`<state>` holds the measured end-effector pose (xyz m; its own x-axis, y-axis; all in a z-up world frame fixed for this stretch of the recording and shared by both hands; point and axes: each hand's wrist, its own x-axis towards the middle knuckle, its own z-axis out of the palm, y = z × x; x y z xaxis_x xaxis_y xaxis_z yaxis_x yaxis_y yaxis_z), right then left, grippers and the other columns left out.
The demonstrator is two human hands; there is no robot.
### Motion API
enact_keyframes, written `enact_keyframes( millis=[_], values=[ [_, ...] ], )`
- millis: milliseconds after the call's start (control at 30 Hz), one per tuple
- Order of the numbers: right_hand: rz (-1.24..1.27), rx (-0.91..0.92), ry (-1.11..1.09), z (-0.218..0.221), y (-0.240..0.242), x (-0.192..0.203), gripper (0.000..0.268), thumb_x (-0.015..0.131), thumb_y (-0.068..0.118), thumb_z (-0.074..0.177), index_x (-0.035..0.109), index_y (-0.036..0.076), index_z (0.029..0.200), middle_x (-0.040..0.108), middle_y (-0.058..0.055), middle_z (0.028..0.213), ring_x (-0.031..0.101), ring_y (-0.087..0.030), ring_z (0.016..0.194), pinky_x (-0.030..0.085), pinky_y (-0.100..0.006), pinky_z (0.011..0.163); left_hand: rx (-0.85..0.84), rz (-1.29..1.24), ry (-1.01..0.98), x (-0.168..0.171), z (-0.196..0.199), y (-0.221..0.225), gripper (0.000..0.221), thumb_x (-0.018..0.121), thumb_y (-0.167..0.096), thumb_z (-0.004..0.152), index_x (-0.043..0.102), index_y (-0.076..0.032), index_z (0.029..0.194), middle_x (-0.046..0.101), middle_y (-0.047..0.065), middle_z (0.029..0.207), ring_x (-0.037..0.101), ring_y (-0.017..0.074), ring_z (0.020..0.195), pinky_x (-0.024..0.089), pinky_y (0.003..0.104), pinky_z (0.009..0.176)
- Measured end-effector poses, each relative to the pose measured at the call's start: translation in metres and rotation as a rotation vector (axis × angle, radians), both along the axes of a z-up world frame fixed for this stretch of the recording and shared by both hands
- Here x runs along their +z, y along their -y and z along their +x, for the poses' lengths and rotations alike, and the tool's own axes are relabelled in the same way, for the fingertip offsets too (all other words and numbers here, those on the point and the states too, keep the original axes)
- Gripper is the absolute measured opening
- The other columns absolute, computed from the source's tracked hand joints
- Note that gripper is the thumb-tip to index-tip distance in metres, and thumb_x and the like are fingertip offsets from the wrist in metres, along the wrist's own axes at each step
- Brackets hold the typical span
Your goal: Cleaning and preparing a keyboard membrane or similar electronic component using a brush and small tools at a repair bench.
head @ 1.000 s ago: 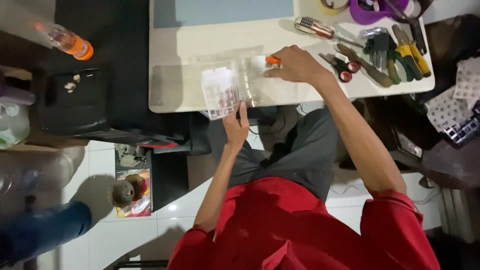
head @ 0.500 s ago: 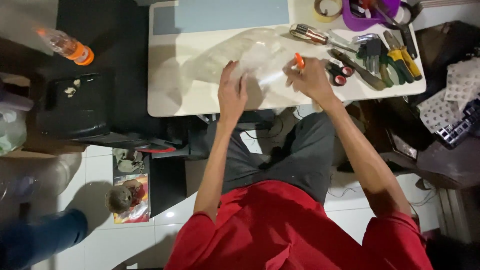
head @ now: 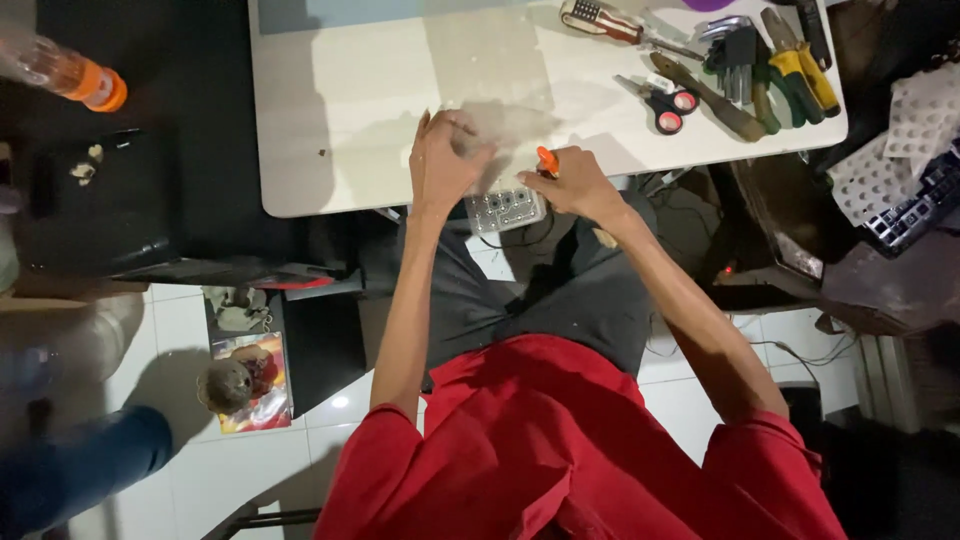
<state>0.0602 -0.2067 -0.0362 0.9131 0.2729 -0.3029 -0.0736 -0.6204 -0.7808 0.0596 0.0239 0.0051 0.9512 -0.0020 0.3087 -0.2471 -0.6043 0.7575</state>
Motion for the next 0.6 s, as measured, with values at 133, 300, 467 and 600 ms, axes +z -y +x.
enact_keyframes(
  millis=[133, 300, 467, 600],
  values=[
    [-0.065, 0.026, -0.037, -0.009, -0.007, 0.030, 0.044, 0.070, 0.047, 0.088, 0.066, 0.010, 0.065, 0.065, -0.010, 0.053, 0.068, -0.022, 0.048, 0.057, -0.030, 0.057, -0.018, 0.025, -0.052, 0.010, -0.001, -0.001, 0.042, 0.095, -0.033, 0.076, 0.069, -0.009, 0.099, 0.071, 0.011, 0.102, 0.068, 0.0401, 0.109, 0.049, 0.058, 0.102],
    [-0.100, 0.064, -0.030, -0.012, -0.008, 0.033, 0.046, 0.067, 0.040, 0.098, 0.070, 0.005, 0.068, 0.071, -0.010, 0.061, 0.070, -0.024, 0.054, 0.057, -0.031, 0.058, -0.035, -0.243, -0.012, 0.004, 0.002, 0.007, 0.022, 0.079, -0.012, 0.081, 0.058, -0.018, 0.076, 0.076, 0.002, 0.090, 0.075, 0.0305, 0.096, 0.056, 0.044, 0.085],
    [-0.181, 0.008, -0.036, -0.005, 0.006, 0.062, 0.050, 0.056, 0.045, 0.102, 0.073, 0.006, 0.077, 0.074, -0.016, 0.077, 0.073, -0.035, 0.077, 0.058, -0.042, 0.074, 0.101, -0.330, -0.075, 0.000, 0.002, 0.003, 0.021, 0.074, -0.022, 0.091, 0.060, -0.013, 0.078, 0.066, 0.007, 0.068, 0.068, 0.0182, 0.071, 0.052, 0.033, 0.068],
    [0.069, -0.276, -0.193, -0.011, 0.006, 0.164, 0.034, 0.049, 0.023, 0.111, 0.070, -0.005, 0.110, 0.074, -0.022, 0.113, 0.065, -0.018, 0.042, 0.054, -0.021, 0.032, 0.161, -0.262, -0.220, -0.015, 0.008, -0.007, 0.060, 0.077, -0.038, 0.098, 0.036, -0.019, 0.059, 0.028, -0.007, 0.053, 0.024, 0.0062, 0.048, 0.016, 0.032, 0.044]
  ],
)
